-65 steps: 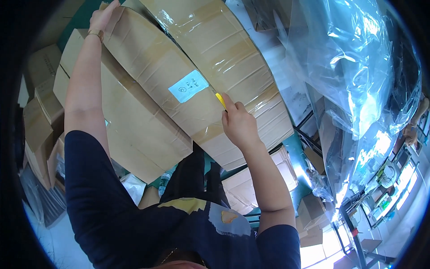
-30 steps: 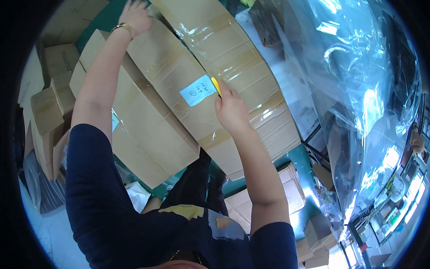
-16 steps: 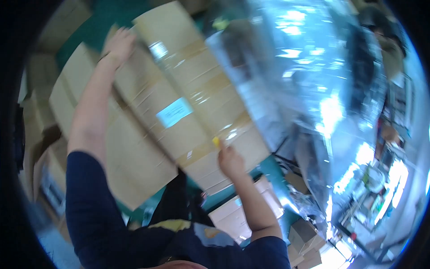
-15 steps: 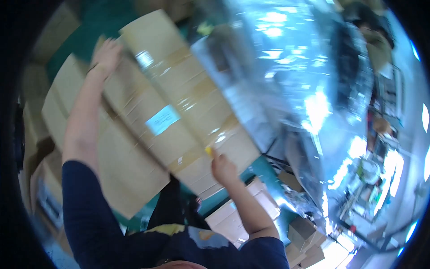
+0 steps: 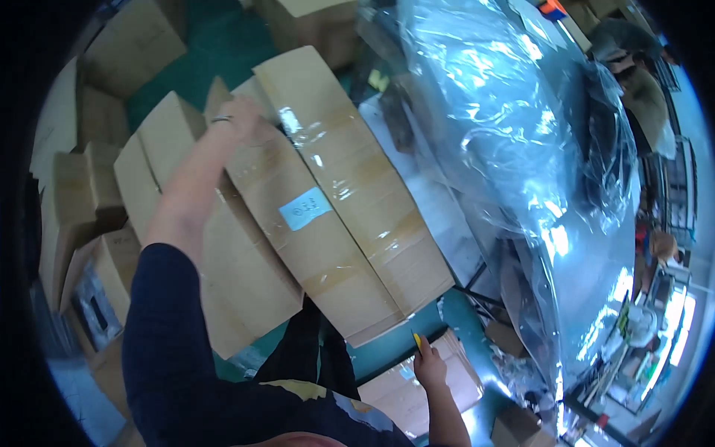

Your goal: Opening cardboard boxes and placing bicycle seats into individual plastic bags before organizing them on a table.

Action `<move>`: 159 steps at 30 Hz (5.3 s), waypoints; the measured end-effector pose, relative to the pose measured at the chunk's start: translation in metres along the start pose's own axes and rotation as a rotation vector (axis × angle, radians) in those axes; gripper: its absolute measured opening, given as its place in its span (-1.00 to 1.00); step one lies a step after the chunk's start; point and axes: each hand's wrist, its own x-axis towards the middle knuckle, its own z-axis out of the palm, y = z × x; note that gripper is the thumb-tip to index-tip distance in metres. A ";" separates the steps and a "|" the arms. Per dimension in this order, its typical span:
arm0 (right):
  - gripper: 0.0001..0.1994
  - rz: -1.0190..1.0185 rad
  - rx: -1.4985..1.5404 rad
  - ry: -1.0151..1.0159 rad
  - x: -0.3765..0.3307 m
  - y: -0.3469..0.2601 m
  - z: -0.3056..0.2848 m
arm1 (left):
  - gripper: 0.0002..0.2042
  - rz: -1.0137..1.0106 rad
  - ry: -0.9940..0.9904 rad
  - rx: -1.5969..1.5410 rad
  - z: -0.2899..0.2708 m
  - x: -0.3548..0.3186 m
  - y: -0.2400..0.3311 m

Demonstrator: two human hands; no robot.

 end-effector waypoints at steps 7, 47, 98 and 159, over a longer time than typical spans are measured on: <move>-0.52 0.034 0.406 -0.018 -0.014 -0.009 0.026 | -0.56 0.129 -0.216 -0.027 0.022 -0.029 0.093; -0.61 -0.124 0.891 0.300 0.106 -0.125 0.029 | -0.60 -0.247 0.392 -1.196 0.063 -0.196 0.148; -0.45 -0.758 0.047 0.086 0.118 -0.269 -0.048 | -0.85 -0.521 0.023 -2.697 0.104 -0.201 0.084; -0.62 0.495 0.753 1.685 -0.166 0.554 -0.078 | -0.83 0.368 -1.024 -1.757 -0.225 -0.414 0.748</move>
